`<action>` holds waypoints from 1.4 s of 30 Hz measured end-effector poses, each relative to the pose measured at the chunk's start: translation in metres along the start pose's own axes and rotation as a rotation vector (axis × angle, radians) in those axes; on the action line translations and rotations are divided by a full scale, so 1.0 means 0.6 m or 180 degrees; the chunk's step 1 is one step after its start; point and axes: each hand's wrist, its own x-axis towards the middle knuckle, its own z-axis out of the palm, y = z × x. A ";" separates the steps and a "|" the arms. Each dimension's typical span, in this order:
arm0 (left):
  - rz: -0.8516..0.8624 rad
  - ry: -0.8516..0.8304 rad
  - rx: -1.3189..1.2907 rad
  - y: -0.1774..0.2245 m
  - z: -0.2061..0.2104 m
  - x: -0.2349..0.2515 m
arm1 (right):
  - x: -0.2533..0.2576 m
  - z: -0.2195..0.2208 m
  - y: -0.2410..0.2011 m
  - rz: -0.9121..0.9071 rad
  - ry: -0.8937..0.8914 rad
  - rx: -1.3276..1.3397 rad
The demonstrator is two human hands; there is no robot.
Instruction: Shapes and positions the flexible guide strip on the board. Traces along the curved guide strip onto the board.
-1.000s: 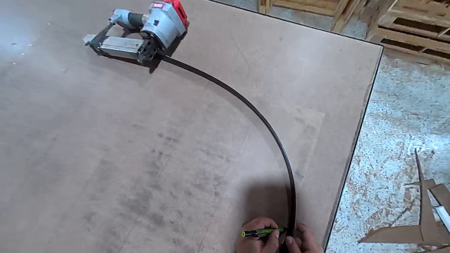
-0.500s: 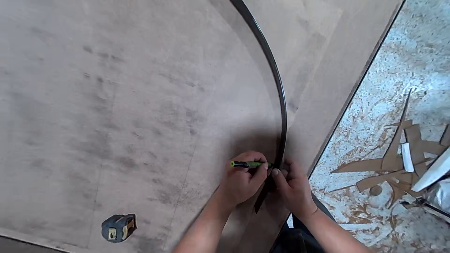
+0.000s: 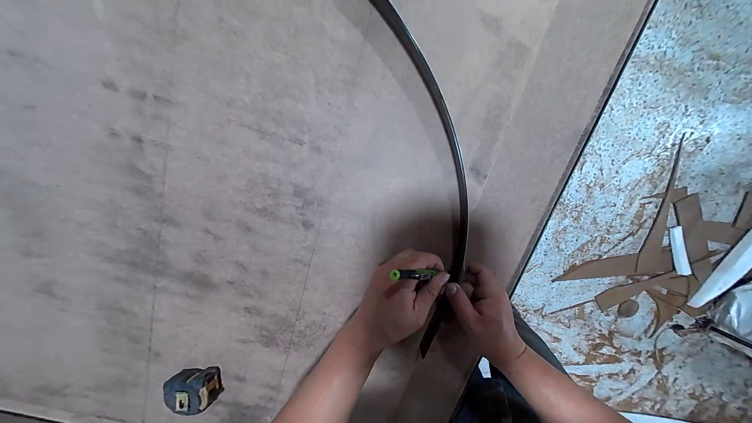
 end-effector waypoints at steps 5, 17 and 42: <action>0.0153 0.0330 0.0084 -0.006 0.008 0.066 | -0.002 0.001 -0.002 0.0063 -0.0008 0.0053; 0.0190 0.0509 0.0204 -0.003 0.021 0.053 | 0.001 -0.003 -0.001 0.0154 -0.0058 -0.0040; -0.0003 0.1742 0.0085 -0.050 -0.021 0.293 | 0.009 0.002 0.002 -0.0098 0.0036 -0.0079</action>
